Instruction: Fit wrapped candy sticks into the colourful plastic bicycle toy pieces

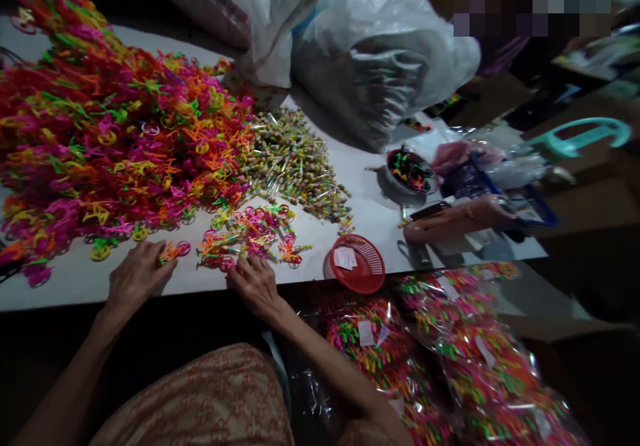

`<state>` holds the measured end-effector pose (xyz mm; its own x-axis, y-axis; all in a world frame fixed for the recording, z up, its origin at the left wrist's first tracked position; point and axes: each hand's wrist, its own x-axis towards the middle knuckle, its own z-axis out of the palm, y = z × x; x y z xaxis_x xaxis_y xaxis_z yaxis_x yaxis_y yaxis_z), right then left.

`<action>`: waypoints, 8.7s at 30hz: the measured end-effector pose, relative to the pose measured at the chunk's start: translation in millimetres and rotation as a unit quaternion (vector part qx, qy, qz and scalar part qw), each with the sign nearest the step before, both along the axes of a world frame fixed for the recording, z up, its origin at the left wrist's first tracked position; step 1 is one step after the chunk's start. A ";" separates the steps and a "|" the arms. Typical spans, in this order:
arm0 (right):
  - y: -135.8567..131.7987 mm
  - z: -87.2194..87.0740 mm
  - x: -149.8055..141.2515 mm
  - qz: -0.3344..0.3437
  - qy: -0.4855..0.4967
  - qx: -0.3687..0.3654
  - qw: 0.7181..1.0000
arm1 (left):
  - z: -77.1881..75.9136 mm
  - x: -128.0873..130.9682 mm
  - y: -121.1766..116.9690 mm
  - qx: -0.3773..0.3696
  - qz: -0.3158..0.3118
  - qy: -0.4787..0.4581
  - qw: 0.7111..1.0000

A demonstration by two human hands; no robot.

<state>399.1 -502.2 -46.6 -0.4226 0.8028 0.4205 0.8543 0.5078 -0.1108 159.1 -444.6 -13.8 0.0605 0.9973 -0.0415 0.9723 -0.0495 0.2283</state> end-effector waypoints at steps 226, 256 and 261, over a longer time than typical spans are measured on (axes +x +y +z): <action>176.7 154.6 -223.4 0.223 0.629 -0.449 0.595 | 10.6 46.5 -19.9 -0.150 0.247 -0.763 0.578; 61.0 60.4 -8.2 0.048 0.550 -0.550 0.627 | 29.5 49.7 -24.5 -0.266 0.131 -0.743 0.600; 45.0 60.9 -12.0 0.017 0.525 -0.487 0.698 | 19.0 53.8 -31.0 -0.211 0.132 -0.693 0.676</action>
<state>387.2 -457.2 14.3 -0.3174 0.9212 -0.2253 0.0308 -0.2274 -0.9733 212.9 -475.6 5.2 0.1549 0.8981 -0.4117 -0.2284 0.4379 0.8695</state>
